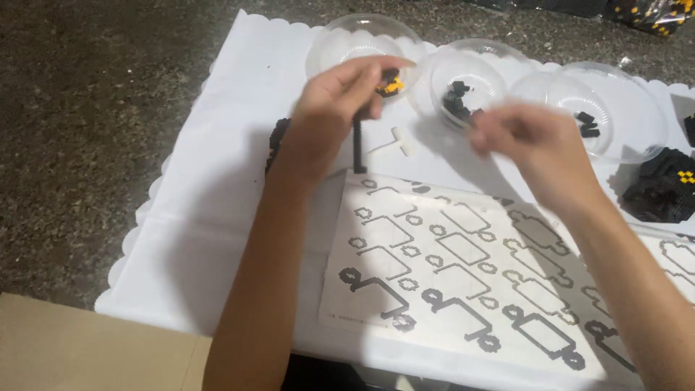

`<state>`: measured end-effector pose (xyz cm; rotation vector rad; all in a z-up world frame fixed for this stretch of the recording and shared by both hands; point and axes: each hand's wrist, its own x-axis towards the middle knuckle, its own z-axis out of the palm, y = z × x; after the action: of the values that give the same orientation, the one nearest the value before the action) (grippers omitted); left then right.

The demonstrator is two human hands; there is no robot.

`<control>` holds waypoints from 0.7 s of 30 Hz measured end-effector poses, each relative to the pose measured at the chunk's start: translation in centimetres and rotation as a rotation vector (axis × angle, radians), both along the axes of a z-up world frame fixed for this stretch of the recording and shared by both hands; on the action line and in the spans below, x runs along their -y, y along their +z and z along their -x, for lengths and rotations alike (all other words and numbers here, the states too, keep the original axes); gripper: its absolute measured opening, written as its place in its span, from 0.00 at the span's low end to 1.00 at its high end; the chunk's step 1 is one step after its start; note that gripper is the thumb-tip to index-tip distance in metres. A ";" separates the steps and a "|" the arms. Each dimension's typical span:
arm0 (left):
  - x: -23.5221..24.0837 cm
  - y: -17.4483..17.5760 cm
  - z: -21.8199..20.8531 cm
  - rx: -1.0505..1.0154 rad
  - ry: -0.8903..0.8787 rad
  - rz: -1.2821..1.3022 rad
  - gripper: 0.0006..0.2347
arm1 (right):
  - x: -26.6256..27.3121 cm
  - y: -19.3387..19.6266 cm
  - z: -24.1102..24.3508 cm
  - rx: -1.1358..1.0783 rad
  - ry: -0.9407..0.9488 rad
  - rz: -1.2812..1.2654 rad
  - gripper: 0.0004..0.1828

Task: The person assembles a small black and yellow Lego figure by connecting individual bricks and pre-assembled pieces. They follow a printed instruction sheet laid out on a white tablecloth, picking up pieces from clear bowls and snapping them together to form the model's structure.

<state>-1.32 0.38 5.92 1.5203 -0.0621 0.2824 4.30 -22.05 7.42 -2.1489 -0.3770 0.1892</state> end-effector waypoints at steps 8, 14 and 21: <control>3.3 -0.2 -0.1 -0.044 -0.097 -0.078 0.13 | 5.2 -4.9 3.1 -0.312 -0.159 -0.283 0.06; 5.2 -2.3 -0.7 -0.116 -0.111 -0.047 0.11 | 5.2 -5.7 3.3 -0.213 -0.095 -0.411 0.10; 8.1 -3.6 -0.5 -0.139 -0.252 -0.036 0.10 | 6.0 -6.0 3.1 -0.207 -0.042 -0.574 0.13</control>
<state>-0.79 -7.71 2.36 1.5453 -0.1478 -0.0258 1.22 -28.03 1.44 -1.5542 -0.2292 0.2438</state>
